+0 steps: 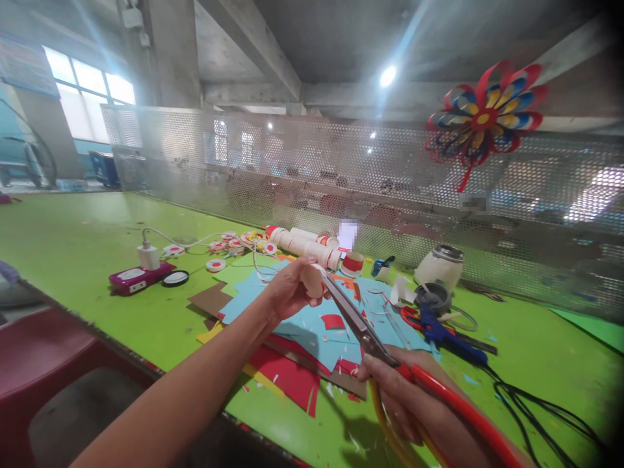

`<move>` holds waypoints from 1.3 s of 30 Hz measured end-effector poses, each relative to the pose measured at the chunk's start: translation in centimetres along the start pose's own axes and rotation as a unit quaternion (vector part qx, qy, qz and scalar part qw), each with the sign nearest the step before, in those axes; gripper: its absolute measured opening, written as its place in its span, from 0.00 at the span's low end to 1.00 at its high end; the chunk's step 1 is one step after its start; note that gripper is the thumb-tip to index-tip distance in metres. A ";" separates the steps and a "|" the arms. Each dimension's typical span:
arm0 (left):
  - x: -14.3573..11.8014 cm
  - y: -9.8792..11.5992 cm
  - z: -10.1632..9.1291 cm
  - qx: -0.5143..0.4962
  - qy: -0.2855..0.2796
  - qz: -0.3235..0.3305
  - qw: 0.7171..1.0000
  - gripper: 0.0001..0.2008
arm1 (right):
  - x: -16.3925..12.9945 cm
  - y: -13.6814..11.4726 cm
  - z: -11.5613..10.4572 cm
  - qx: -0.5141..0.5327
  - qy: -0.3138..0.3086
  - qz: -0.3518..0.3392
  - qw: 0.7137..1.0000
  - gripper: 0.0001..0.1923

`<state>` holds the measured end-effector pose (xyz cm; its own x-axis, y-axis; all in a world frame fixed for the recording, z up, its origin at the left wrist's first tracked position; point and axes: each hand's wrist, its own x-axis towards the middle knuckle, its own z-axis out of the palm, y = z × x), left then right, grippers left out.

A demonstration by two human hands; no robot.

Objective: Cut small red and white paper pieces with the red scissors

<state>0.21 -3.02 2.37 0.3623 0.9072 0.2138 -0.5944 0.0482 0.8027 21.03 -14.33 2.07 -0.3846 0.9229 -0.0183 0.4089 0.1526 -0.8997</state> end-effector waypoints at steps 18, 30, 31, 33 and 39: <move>0.2 -0.2 -0.2 0.006 0.008 -0.002 1.000 0.14 | 0.0 -1.0 0.1 0.096 0.014 0.022 0.995 0.18; 0.3 -0.3 -0.4 0.020 0.001 -0.012 1.000 0.12 | 0.2 1.4 -0.8 0.069 -0.007 -0.001 0.998 0.15; 0.3 -0.3 -0.4 0.020 0.002 -0.011 1.000 0.12 | 0.2 1.3 -0.7 0.066 -0.008 0.002 0.998 0.15; 0.3 -0.3 -0.4 0.021 0.004 -0.010 1.000 0.12 | 0.1 1.1 -0.5 0.056 -0.001 0.003 0.998 0.17; 0.4 -0.3 -0.4 0.026 0.010 -0.009 1.000 0.12 | 0.7 0.3 -0.4 0.009 0.010 -0.019 1.000 0.21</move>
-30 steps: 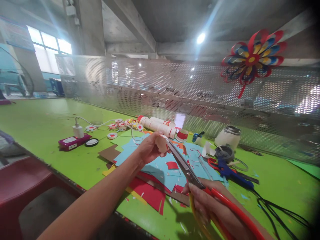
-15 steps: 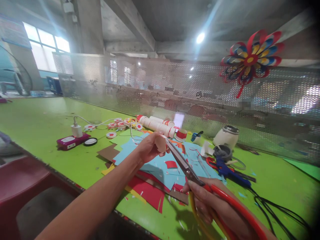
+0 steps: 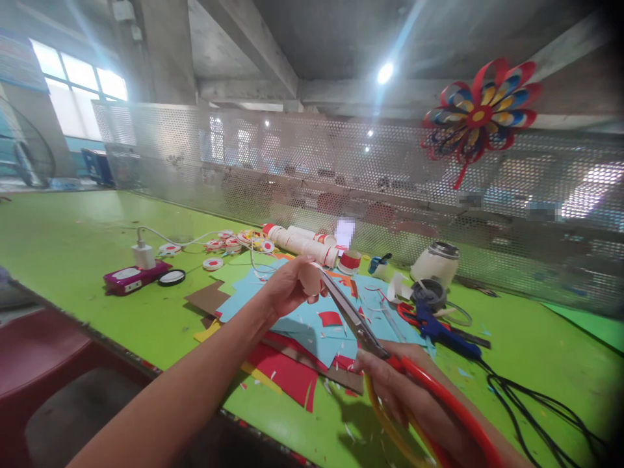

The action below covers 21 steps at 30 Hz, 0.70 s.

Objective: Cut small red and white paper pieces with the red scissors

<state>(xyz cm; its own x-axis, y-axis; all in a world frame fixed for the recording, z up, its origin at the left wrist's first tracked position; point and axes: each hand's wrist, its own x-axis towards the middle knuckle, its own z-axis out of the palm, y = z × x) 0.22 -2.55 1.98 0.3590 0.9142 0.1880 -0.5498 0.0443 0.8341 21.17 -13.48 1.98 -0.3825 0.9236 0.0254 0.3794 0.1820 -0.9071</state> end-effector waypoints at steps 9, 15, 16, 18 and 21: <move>0.1 0.0 -0.2 0.008 0.007 0.003 1.000 0.11 | -0.7 0.0 -0.4 0.079 -0.011 0.034 0.996 0.17; 0.2 -0.1 -0.2 0.012 -0.011 -0.004 1.000 0.12 | 0.0 0.5 -0.3 0.104 -0.055 0.032 0.993 0.19; 0.1 -0.1 -0.2 0.013 -0.009 -0.005 1.000 0.12 | 0.0 0.6 -0.3 0.110 -0.054 0.032 0.992 0.19; 0.1 -0.1 -0.1 0.015 -0.006 -0.008 1.000 0.12 | 0.0 0.7 -0.2 0.121 -0.049 0.032 0.991 0.19; 0.0 -0.1 0.0 0.016 -0.004 -0.010 1.000 0.12 | -0.2 0.7 -0.1 0.121 -0.041 0.038 0.991 0.19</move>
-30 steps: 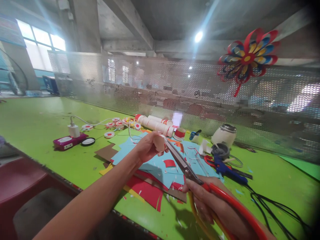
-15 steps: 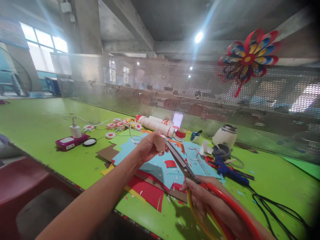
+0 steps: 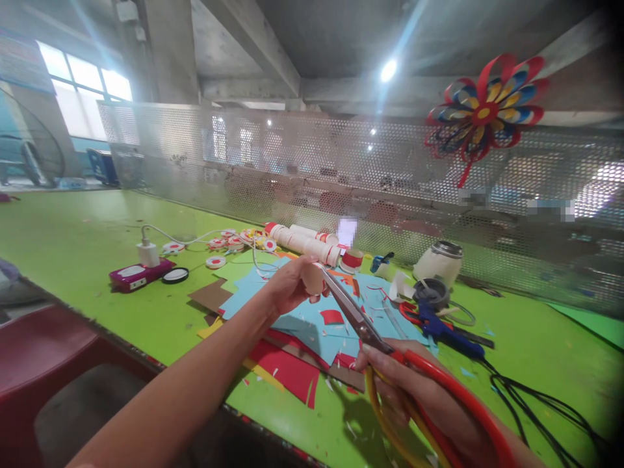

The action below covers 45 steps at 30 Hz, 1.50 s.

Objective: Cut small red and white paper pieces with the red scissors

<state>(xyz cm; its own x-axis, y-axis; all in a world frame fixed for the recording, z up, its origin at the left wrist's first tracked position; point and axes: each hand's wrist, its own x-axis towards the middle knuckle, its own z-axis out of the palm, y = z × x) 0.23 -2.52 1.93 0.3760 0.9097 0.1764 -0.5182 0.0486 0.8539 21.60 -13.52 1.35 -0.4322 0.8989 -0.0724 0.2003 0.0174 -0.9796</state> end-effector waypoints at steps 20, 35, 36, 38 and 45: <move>0.5 -0.4 0.1 0.116 0.086 0.065 0.987 0.11 | 0.7 0.3 -0.3 0.032 -0.014 0.017 0.999 0.25; 0.1 0.7 0.1 0.012 0.026 0.002 1.000 0.14 | 0.4 -1.3 -2.0 -0.139 0.074 -0.080 0.984 0.22; -0.1 0.6 0.2 0.013 0.012 0.006 1.000 0.14 | 0.7 -1.3 -2.0 -0.173 0.089 -0.096 0.976 0.20; -0.3 0.4 0.5 0.025 -0.022 0.011 0.999 0.15 | 1.2 -1.3 -2.2 -0.208 0.117 -0.122 0.963 0.16; -1.0 -1.8 2.1 0.097 -0.154 -0.113 0.977 0.16 | 1.9 -0.9 -2.4 -0.285 0.189 -0.187 0.921 0.18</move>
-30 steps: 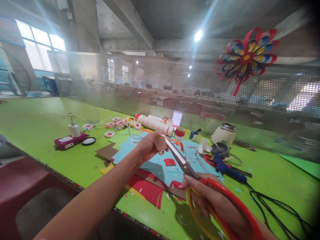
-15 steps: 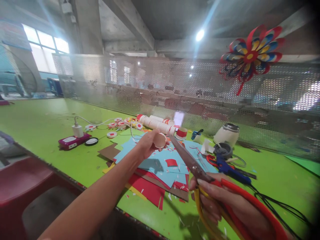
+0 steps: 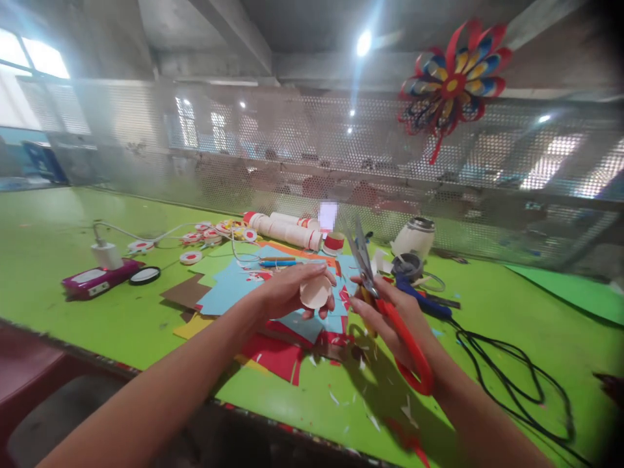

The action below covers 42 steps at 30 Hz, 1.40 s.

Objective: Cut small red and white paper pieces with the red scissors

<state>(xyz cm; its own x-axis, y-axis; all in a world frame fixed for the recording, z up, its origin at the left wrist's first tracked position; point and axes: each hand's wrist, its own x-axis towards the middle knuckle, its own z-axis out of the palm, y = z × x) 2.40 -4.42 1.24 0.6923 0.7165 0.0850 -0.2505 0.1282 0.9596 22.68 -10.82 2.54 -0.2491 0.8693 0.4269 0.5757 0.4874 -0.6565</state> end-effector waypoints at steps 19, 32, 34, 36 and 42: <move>0.4 -1.6 0.9 0.049 -0.025 -0.099 0.994 0.18 | -0.7 2.1 3.0 0.054 0.027 -0.064 0.996 0.14; 0.6 -1.7 0.7 0.068 -0.024 -0.106 0.992 0.19 | -0.9 0.8 2.8 0.029 0.044 -0.050 0.997 0.11; 0.7 -1.7 0.2 0.061 -0.005 -0.083 0.995 0.18 | -0.9 0.7 2.7 0.027 0.067 -0.046 0.996 0.12; 0.9 -1.7 -0.3 0.048 0.006 -0.070 0.996 0.17 | -0.8 0.8 2.5 0.014 0.098 -0.042 0.994 0.11; 0.7 -1.2 -0.5 -0.006 -0.040 -0.069 0.997 0.18 | 0.2 2.6 1.7 0.021 0.134 0.019 0.991 0.11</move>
<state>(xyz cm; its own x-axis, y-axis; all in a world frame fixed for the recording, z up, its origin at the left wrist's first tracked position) 2.82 -3.72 0.03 0.7727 0.6343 -0.0253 -0.1573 0.2299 0.9604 22.83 -9.18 -0.13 -0.0095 0.8366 0.5477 0.5465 0.4630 -0.6978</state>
